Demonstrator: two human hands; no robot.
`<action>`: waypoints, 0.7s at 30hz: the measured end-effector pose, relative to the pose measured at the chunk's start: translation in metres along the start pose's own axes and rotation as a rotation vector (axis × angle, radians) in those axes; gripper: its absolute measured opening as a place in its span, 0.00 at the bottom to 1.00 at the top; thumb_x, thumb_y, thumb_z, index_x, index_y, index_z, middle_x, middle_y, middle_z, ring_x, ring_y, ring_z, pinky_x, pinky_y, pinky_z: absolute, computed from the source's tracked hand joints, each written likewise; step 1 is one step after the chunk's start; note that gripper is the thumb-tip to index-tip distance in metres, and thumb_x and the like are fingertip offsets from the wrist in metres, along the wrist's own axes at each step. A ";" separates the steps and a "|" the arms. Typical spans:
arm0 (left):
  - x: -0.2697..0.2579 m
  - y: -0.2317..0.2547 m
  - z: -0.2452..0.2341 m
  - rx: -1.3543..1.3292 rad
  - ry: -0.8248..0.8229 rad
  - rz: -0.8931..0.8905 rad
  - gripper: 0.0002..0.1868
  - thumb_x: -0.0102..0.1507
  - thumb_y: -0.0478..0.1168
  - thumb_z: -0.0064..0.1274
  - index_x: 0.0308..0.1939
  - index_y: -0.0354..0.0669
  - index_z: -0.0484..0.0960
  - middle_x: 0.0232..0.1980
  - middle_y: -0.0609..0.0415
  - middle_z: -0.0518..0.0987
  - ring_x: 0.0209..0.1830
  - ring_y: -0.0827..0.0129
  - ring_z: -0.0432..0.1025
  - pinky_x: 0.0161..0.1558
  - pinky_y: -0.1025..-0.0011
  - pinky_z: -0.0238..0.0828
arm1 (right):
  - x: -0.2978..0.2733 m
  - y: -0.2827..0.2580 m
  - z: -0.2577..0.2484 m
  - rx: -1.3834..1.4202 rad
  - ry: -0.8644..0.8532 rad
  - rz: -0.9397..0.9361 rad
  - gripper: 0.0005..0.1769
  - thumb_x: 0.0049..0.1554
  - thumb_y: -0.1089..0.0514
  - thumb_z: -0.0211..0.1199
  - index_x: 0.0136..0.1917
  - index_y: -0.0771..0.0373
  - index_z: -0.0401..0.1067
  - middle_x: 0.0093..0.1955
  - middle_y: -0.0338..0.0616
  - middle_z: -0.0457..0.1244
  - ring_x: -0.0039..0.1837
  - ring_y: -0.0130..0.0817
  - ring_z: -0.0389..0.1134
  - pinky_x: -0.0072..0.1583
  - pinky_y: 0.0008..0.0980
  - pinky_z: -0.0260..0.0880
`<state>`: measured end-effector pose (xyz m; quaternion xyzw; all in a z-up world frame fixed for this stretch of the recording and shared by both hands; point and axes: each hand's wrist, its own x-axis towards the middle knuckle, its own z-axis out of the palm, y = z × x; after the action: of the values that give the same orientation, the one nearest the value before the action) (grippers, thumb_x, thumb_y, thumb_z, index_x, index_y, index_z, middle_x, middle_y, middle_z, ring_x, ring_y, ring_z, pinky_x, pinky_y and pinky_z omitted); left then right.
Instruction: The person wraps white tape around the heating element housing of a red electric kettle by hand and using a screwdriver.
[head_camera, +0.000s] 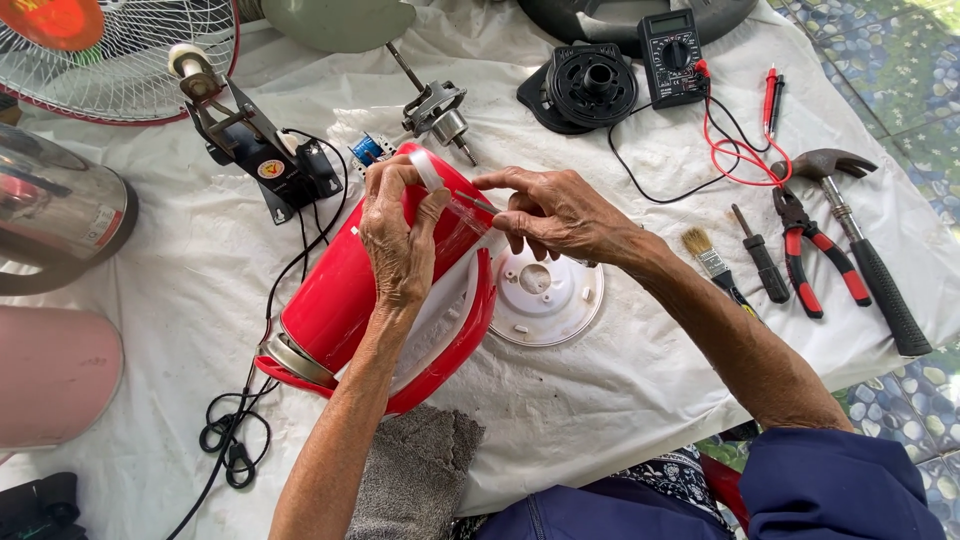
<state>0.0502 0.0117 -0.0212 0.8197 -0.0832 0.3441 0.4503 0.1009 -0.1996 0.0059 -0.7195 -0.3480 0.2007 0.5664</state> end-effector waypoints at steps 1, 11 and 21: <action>-0.001 0.000 0.000 0.000 0.001 -0.001 0.08 0.68 0.39 0.57 0.40 0.41 0.74 0.49 0.44 0.72 0.55 0.41 0.73 0.61 0.47 0.65 | 0.003 0.011 0.000 0.000 -0.002 0.001 0.25 0.61 0.57 0.59 0.70 0.64 0.67 0.31 0.51 0.69 0.28 0.32 0.68 0.27 0.24 0.72; -0.001 0.002 -0.001 -0.008 -0.008 -0.018 0.08 0.68 0.41 0.56 0.41 0.42 0.75 0.51 0.45 0.74 0.56 0.44 0.73 0.61 0.49 0.63 | -0.001 -0.010 0.011 -0.438 0.136 -0.098 0.26 0.70 0.42 0.43 0.77 0.46 0.62 0.65 0.55 0.67 0.68 0.64 0.64 0.64 0.61 0.67; 0.000 0.010 0.000 0.025 0.004 -0.004 0.08 0.68 0.41 0.56 0.41 0.42 0.75 0.53 0.45 0.75 0.55 0.44 0.73 0.61 0.49 0.64 | 0.002 -0.013 0.001 -0.113 -0.079 -0.013 0.27 0.65 0.53 0.51 0.77 0.49 0.60 0.28 0.45 0.65 0.25 0.31 0.65 0.26 0.24 0.70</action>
<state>0.0458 0.0065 -0.0144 0.8248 -0.0764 0.3458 0.4407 0.0981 -0.1958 0.0179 -0.7395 -0.3856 0.2054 0.5120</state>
